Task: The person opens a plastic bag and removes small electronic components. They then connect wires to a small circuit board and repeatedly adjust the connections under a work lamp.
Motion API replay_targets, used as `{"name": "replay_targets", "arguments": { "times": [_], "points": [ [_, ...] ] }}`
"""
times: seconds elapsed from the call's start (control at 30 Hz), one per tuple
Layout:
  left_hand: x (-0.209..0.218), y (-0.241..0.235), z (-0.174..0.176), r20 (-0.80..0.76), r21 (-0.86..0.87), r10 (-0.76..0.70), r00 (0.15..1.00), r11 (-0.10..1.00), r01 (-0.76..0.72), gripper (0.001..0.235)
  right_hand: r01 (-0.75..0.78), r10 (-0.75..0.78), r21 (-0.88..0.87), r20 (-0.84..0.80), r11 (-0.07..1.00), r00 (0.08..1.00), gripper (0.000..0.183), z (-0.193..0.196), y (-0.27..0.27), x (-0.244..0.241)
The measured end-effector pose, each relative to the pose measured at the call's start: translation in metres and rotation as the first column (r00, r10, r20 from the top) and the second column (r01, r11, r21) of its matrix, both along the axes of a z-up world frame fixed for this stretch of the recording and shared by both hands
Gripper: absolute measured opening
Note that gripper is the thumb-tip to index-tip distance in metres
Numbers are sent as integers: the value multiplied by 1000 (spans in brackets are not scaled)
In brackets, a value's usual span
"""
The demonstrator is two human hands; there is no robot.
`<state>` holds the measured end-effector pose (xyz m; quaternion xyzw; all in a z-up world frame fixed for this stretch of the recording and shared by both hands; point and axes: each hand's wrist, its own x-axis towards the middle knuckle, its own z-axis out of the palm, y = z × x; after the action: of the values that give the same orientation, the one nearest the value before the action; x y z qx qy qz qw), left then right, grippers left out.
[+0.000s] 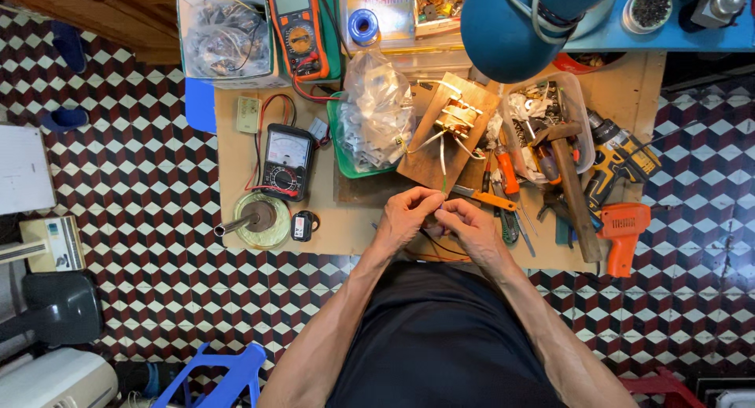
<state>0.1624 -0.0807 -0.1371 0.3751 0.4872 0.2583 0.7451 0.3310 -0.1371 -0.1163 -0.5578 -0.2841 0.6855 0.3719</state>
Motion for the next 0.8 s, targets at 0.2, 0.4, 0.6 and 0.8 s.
{"name": "replay_targets", "arguments": {
  "times": [0.2,0.4,0.6,0.8],
  "points": [
    [11,-4,-14,99,-84,17,995,996,-9,33,215,-217,-140,1,966,976,23,17,-2,4],
    [15,-8,-29,153,-106,44,987,994,-28,31,290,-300,-107,-97,951,949,21,19,1,3],
    [18,-12,-42,222,-241,166,961,964,-111,32,382,-399,-198,-47,902,916,23,20,2,5],
    [23,-8,-24,98,-165,90,991,984,-73,34,273,-269,-79,53,959,962,24,14,0,6]
  ]
}}
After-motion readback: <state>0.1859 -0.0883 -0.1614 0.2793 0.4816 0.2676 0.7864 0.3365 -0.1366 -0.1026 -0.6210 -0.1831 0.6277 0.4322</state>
